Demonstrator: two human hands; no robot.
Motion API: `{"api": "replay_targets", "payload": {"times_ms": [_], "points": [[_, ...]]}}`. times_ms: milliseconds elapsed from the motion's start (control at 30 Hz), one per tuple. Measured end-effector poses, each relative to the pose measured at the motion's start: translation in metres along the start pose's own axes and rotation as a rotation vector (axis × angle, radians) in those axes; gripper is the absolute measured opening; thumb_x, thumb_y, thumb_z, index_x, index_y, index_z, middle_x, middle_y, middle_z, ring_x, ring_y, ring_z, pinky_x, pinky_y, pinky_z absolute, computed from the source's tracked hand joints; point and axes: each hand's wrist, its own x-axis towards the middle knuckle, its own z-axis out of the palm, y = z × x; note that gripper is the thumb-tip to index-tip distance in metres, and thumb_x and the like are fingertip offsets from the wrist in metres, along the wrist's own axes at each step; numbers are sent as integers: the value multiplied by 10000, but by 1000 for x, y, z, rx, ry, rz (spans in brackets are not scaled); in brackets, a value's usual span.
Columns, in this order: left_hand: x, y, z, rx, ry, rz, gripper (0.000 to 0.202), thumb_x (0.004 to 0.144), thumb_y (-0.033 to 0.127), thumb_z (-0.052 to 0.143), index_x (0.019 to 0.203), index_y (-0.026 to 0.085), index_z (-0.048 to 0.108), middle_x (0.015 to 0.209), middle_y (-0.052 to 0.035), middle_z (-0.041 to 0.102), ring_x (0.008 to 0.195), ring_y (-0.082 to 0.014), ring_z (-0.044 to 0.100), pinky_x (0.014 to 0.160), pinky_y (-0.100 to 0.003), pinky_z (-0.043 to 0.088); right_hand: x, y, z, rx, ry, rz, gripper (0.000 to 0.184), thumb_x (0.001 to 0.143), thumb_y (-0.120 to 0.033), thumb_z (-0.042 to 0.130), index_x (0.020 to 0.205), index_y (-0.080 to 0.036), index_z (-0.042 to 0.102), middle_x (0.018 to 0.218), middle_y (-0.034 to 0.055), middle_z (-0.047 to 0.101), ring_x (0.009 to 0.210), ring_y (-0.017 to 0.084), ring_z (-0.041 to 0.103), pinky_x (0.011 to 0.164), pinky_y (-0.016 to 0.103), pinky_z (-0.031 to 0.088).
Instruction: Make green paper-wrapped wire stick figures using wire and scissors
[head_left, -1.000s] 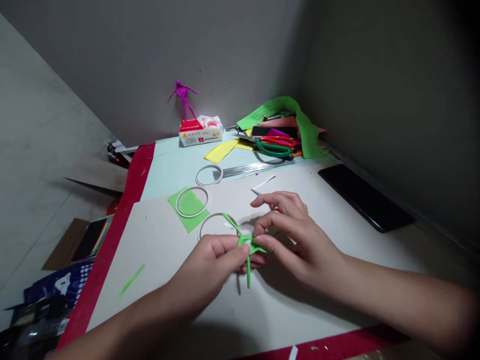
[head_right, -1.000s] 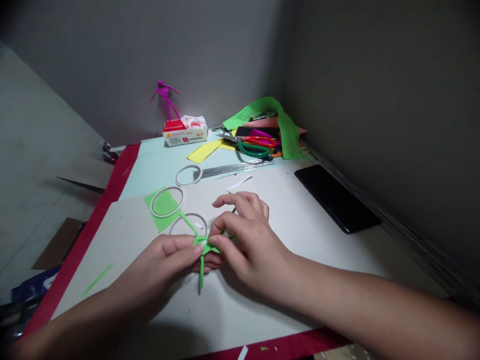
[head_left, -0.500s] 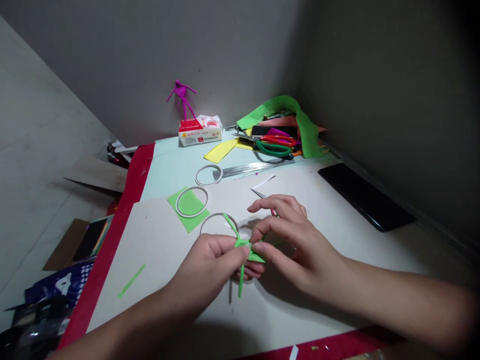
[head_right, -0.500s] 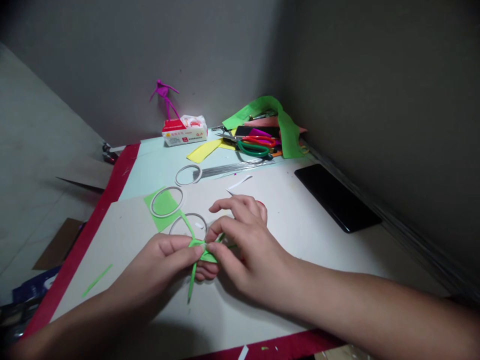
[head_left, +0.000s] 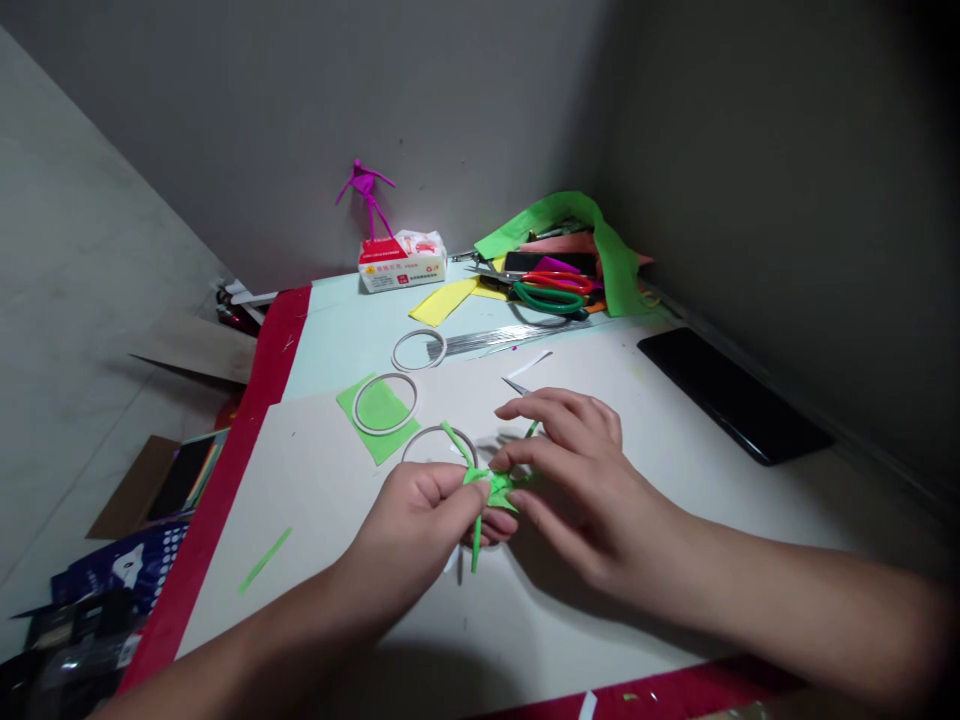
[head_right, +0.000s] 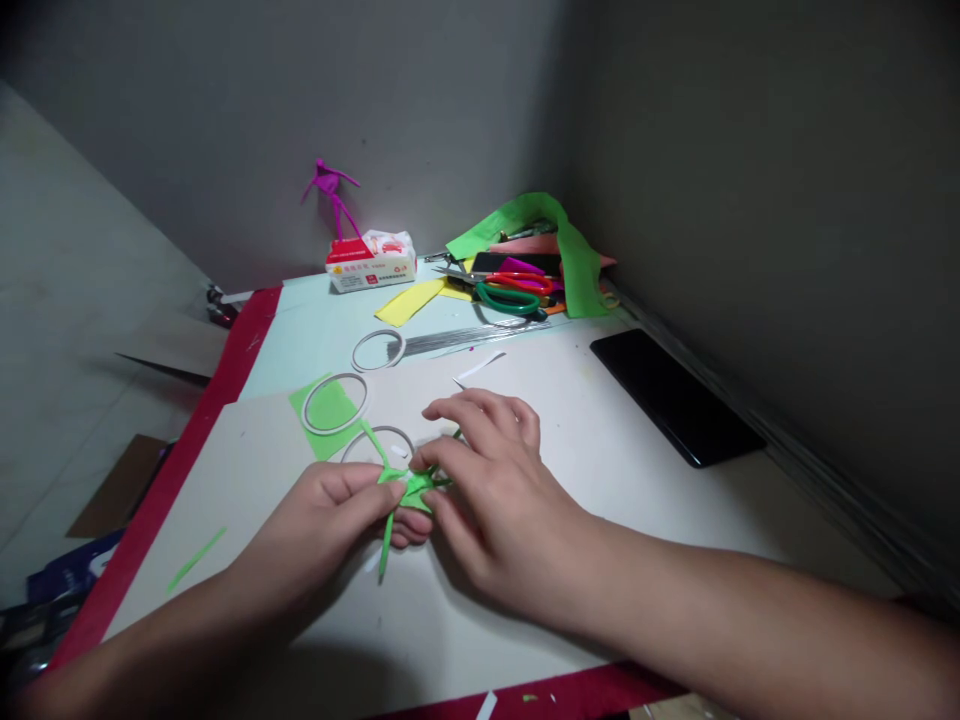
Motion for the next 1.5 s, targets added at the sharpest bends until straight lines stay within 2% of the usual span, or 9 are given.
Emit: {"api": "replay_targets", "payload": {"times_ms": [200,400,600,833,1000,1100,1200,1333,1500], "points": [[0,0,3,22,29,24,246,839,249,584,747,85,744,703,-96,752,707,-185,687,724,-295,536,-1,0,0,7,-9,-1,290,771,-83,528,1026,-193,615,1301,111,495,1275,288,342,1037,502,242],[-3,1,5,79,56,59,270,849,275,589,694,99,724,696,-82,755,699,-177,685,706,-267,522,1,-1,-3,32,-25,1,315,739,-83,527,1024,-174,624,1277,122,510,1255,290,358,1023,505,253],[-4,2,6,100,70,74,269,857,265,565,713,109,731,754,-90,768,725,-185,684,728,-278,511,0,0,-5,20,-44,-37,391,729,-63,506,1090,-163,621,1289,130,509,1253,289,366,1024,513,254],[-2,1,7,141,150,90,261,848,267,570,692,127,724,729,-77,759,698,-182,665,701,-282,489,0,0,-7,2,-83,-62,407,818,-115,448,1193,-165,599,1316,140,507,1258,309,372,1004,555,262],[-4,0,9,156,126,127,265,853,241,551,659,136,697,701,-54,746,692,-165,661,678,-250,480,1,0,-8,-21,-110,-23,357,896,-202,430,1210,-177,597,1327,128,509,1267,306,364,1022,557,244],[-9,-2,10,208,72,136,269,855,237,546,663,143,710,700,-47,746,709,-170,670,673,-245,482,1,3,-6,11,-115,16,353,941,-283,425,1248,-190,571,1321,121,515,1274,295,358,1040,549,237],[-12,-5,9,260,40,163,272,866,255,539,705,149,730,734,-44,754,721,-169,668,682,-245,481,1,6,-6,139,-97,56,298,945,-289,448,1190,-224,603,1307,96,516,1275,260,363,1050,512,262],[-12,-7,8,310,65,189,279,872,283,535,739,157,745,722,-42,744,691,-166,641,635,-246,465,2,7,-6,234,-105,102,164,875,-223,558,987,-252,674,1307,57,509,1293,253,344,1072,506,242],[-12,-5,9,353,67,225,287,860,277,531,746,147,761,690,-54,727,687,-181,643,623,-258,471,4,8,-4,335,-46,138,84,808,-192,649,865,-246,677,1263,49,533,1271,244,386,1059,483,275]]}}
